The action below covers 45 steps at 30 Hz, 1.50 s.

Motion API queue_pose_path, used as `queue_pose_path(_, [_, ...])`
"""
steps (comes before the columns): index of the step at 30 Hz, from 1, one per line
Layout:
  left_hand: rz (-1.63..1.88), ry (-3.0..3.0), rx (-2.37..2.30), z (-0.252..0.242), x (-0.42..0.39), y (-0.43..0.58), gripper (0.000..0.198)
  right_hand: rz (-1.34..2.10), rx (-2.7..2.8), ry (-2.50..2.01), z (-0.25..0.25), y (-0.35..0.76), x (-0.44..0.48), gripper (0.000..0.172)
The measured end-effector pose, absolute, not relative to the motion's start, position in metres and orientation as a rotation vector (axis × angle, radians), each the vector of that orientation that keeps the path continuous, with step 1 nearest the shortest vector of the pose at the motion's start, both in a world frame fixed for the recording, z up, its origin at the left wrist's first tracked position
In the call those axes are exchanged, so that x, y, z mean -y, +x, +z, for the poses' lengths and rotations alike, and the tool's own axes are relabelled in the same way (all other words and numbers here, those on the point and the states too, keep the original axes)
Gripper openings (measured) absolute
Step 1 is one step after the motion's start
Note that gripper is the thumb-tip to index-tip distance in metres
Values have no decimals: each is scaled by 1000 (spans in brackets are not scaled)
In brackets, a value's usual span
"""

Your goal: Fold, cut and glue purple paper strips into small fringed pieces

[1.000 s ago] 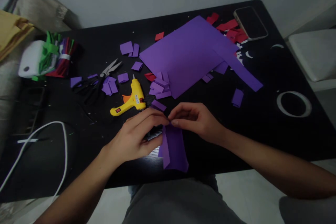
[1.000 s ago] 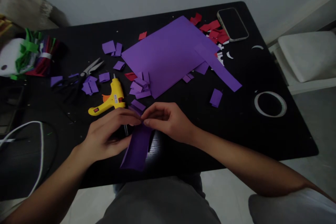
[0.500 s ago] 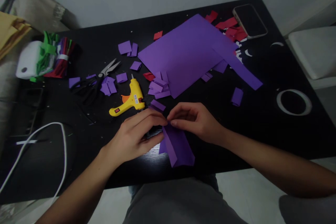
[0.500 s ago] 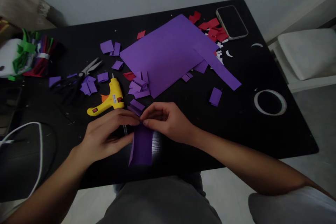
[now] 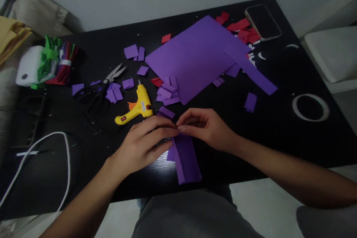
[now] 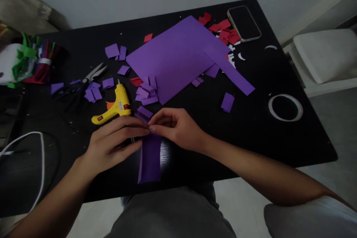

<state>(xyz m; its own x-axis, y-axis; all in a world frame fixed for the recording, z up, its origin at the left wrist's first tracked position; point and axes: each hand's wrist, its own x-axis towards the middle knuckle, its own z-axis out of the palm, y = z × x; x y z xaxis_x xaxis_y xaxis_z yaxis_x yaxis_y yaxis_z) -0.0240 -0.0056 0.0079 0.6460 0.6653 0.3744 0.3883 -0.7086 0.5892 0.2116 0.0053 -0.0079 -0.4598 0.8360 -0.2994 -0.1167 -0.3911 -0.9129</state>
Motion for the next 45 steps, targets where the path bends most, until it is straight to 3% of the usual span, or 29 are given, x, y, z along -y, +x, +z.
queue_pose_path(13, [819,2389,-873,8,8,-24,27,1936,1116,-1062,-12,211,-5,22])
queue_pose_path(28, [750,2421,-850,11,7,-26,17,1934,1139,-1083,-12,211,-5,22])
queue_pose_path(45, [742,2373,-878,14,8,-24,10,1986,1202,-1008,-9,213,-6,11])
